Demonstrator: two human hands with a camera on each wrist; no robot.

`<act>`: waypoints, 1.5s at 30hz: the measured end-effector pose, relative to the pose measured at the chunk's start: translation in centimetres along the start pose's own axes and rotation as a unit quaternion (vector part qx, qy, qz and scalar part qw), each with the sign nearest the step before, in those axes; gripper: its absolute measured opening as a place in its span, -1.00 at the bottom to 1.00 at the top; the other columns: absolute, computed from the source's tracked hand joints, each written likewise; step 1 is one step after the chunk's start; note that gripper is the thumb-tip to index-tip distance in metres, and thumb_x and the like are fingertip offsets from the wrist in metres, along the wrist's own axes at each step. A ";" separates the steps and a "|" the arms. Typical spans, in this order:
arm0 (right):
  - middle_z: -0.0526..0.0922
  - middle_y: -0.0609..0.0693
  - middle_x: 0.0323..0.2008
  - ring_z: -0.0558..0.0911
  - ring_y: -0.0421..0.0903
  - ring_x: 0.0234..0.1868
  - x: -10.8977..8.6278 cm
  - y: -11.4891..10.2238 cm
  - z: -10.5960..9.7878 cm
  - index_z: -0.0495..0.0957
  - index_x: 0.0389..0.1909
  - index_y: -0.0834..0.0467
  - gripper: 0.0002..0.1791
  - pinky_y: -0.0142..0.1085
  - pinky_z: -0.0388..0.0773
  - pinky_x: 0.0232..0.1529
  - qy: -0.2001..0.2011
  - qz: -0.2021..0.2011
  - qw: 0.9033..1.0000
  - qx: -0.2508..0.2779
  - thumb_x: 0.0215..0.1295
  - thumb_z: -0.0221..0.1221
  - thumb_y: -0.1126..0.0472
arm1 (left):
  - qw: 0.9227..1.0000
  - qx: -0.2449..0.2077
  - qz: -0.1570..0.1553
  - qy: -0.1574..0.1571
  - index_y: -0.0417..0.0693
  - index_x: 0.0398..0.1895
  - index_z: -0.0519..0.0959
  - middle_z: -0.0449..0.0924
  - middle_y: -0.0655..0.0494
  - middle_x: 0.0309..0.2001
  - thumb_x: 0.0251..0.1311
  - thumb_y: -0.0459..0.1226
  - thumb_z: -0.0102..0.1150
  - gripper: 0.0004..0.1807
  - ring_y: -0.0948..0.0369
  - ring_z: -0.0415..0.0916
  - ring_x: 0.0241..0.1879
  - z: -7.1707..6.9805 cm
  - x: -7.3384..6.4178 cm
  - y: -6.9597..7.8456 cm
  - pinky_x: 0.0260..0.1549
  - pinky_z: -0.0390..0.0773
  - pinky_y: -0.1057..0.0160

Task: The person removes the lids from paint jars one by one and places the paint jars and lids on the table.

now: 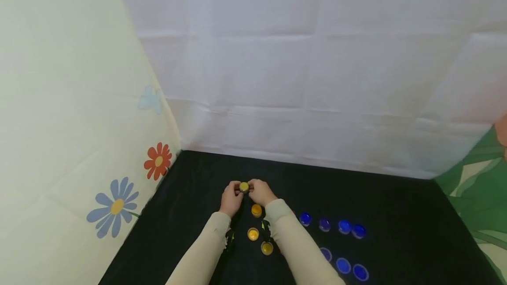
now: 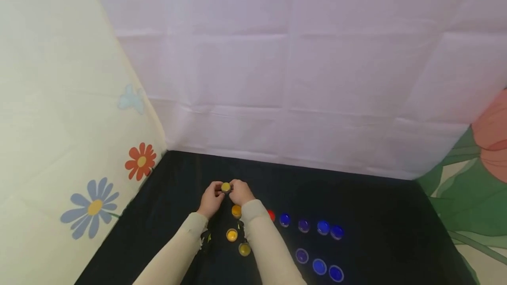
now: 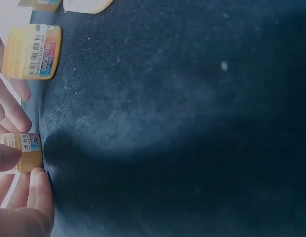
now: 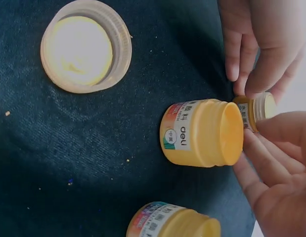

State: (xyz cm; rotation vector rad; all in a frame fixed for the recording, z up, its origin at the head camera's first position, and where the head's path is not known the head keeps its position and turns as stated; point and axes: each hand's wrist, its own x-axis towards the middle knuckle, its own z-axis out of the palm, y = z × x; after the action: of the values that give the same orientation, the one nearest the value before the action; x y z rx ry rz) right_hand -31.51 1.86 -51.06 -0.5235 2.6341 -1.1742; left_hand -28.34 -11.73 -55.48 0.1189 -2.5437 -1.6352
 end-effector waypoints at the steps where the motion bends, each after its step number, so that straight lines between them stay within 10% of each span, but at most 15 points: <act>1: 0.68 0.28 -0.07 0.68 0.17 -0.01 0.0 0.1 0.0 0.59 0.00 0.44 -0.72 -0.03 0.63 0.02 0.006 0.001 1.000 0.004 0.28 0.15 0.50 | 1.000 0.000 0.001 0.003 -0.30 0.09 0.48 0.52 -0.23 0.04 0.33 -0.54 0.12 -0.71 -0.10 0.54 -0.03 0.1 -0.1 0.0 0.02 0.57 -0.09; 24: 0.76 0.18 -0.21 0.75 0.08 -0.19 -3.8 0.2 -1.2 0.69 -0.13 0.33 -0.83 -0.11 0.69 -0.14 0.167 -0.069 0.982 0.063 0.26 0.31 0.45 | 0.996 -0.027 0.080 0.013 -0.17 0.07 0.55 0.58 -0.10 0.02 0.34 -0.48 0.21 -0.73 0.05 0.59 -0.10 -0.3 -1.9 1.9 -0.06 0.62 0.08; 45: 0.76 0.19 -0.20 0.77 0.03 -0.23 -15.3 0.3 -1.1 0.70 -0.15 0.31 -0.78 -0.34 0.69 -0.22 0.213 0.037 0.962 0.166 0.17 0.39 0.45 | 0.986 -0.005 0.135 -0.096 -0.03 0.12 0.55 0.54 0.06 0.00 0.36 -0.36 0.24 -0.70 0.13 0.60 -0.05 0.8 -10.7 4.3 -0.08 0.64 0.16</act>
State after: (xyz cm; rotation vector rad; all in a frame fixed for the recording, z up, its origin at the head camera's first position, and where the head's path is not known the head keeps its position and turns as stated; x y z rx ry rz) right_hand -17.93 8.96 -49.88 -0.1161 2.6618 -1.8303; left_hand -17.84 -7.85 -52.49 -0.3858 -2.5468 -1.6206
